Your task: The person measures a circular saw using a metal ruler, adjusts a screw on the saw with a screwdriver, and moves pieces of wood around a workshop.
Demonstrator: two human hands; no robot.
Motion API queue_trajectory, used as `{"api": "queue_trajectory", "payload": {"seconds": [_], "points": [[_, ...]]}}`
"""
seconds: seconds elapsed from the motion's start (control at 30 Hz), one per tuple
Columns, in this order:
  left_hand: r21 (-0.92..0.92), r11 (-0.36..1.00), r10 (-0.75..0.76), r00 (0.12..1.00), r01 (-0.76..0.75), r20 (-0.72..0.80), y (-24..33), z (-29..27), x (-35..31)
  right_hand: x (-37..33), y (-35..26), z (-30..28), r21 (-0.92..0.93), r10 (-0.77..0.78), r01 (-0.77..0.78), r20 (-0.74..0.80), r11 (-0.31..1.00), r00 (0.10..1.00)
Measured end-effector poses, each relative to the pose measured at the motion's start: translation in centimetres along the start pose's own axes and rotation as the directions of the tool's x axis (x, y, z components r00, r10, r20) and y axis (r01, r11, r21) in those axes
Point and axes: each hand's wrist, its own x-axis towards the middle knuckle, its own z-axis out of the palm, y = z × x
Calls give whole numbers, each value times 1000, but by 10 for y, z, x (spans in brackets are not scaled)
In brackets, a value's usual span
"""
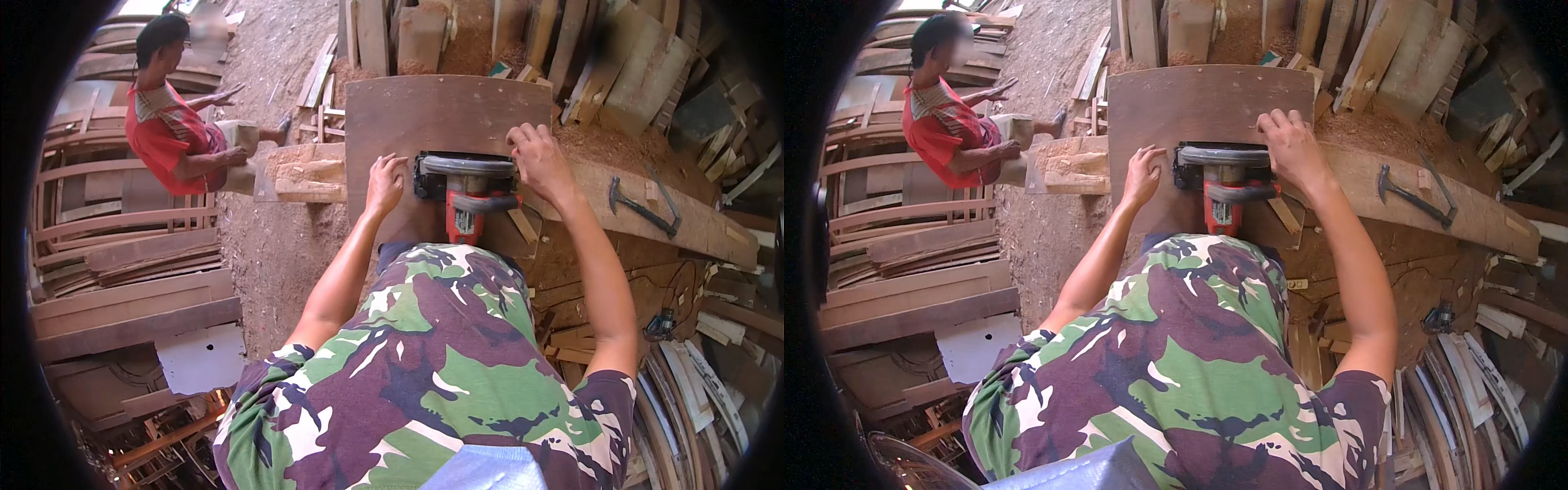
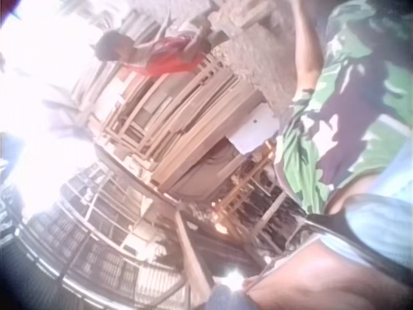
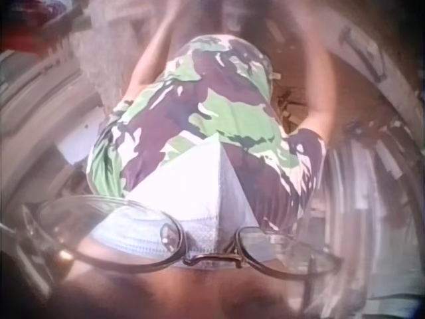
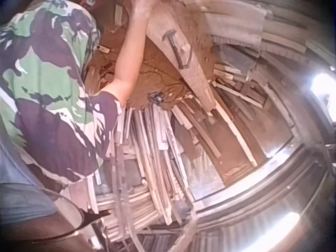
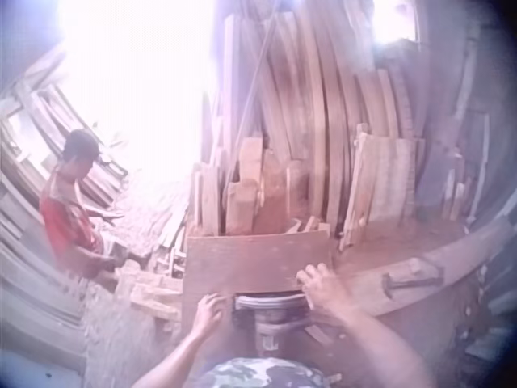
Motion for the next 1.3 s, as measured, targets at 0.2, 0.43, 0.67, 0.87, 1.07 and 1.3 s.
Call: {"api": "queue_trajectory", "payload": {"seconds": [0.2, 0.43, 0.67, 0.87, 1.07, 1.3], "points": [[-102, 994, 33, 999, -36, -27, 7, 0, 15, 8, -10, -12, -193, 53, -52, 1, 980, 999], [-128, 992, 8, 1000, -8, -1, 7, 0, 17, 14, -6, -21, -151, -118, 139, 138, 979, 983], [-161, 987, -1, 1000, -3, -22, 8, 2, 23, 29, -11, -14, -159, 136, -110, 165, 981, 977], [-189, 982, -19, 1000, 16, -15, 8, 2, 29, 23, -12, -17, -256, -235, 235, 31, 938, 972], [-147, 989, 9, 1000, -11, -15, 7, 1, 30, 24, -18, -14, -268, -54, 67, 57, 961, 997], [-121, 985, 124, 992, -126, -19, 17, -9, 47, 21, -17, -11, -238, -56, 38, -70, 971, 996]]}}
